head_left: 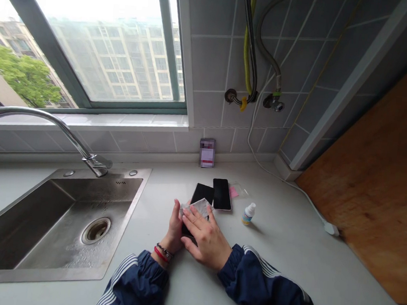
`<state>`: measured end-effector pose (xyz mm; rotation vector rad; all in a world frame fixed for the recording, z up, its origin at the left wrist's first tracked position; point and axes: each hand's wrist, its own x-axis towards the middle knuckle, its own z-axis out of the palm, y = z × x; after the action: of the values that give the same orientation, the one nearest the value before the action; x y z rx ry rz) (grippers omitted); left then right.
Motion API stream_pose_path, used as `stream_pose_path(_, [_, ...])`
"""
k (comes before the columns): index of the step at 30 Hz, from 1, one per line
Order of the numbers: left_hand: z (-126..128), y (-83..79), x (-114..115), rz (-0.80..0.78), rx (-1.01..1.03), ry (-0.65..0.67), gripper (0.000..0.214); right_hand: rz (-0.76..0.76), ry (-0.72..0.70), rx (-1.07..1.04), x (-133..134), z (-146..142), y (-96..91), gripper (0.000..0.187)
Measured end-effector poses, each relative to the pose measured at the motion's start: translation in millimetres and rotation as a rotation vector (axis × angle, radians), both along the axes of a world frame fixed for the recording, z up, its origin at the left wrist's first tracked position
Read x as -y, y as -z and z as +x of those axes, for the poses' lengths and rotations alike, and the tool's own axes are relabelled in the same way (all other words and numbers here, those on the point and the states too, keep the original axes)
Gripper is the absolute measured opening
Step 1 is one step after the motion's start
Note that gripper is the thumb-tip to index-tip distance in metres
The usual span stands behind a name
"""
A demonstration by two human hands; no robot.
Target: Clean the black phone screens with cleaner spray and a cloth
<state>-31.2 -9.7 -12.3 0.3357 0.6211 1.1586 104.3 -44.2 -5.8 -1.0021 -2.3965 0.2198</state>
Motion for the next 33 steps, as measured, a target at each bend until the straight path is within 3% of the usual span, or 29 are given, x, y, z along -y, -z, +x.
stream_pose_path(7, [-4, -6.2, -3, 0.004, 0.116, 0.095, 0.084, -0.035, -0.067, 0.005, 7, 0, -8.6, 0.056])
stream_pose_path(16, [-8, -10.7, -1, 0.055, 0.064, 0.114, 0.091, -0.037, -0.12, 0.006, 8, 0, -8.7, 0.049])
stream_pose_path(22, [-8, -8.8, -2, 0.094, 0.115, 0.153, 0.095, -0.031, -0.08, 0.017, 10, -2, -8.4, 0.051])
stream_pose_path(27, [-6, -7.1, -3, 0.096, 0.137, 0.16, 0.093, -0.027, -0.018, 0.02, 10, -2, -3.8, 0.065])
stream_pose_path(33, [-8, 3.4, -2, 0.048, 0.097, 0.171, 0.093, -0.013, 0.04, 0.043, 4, 2, -4.1, 0.072])
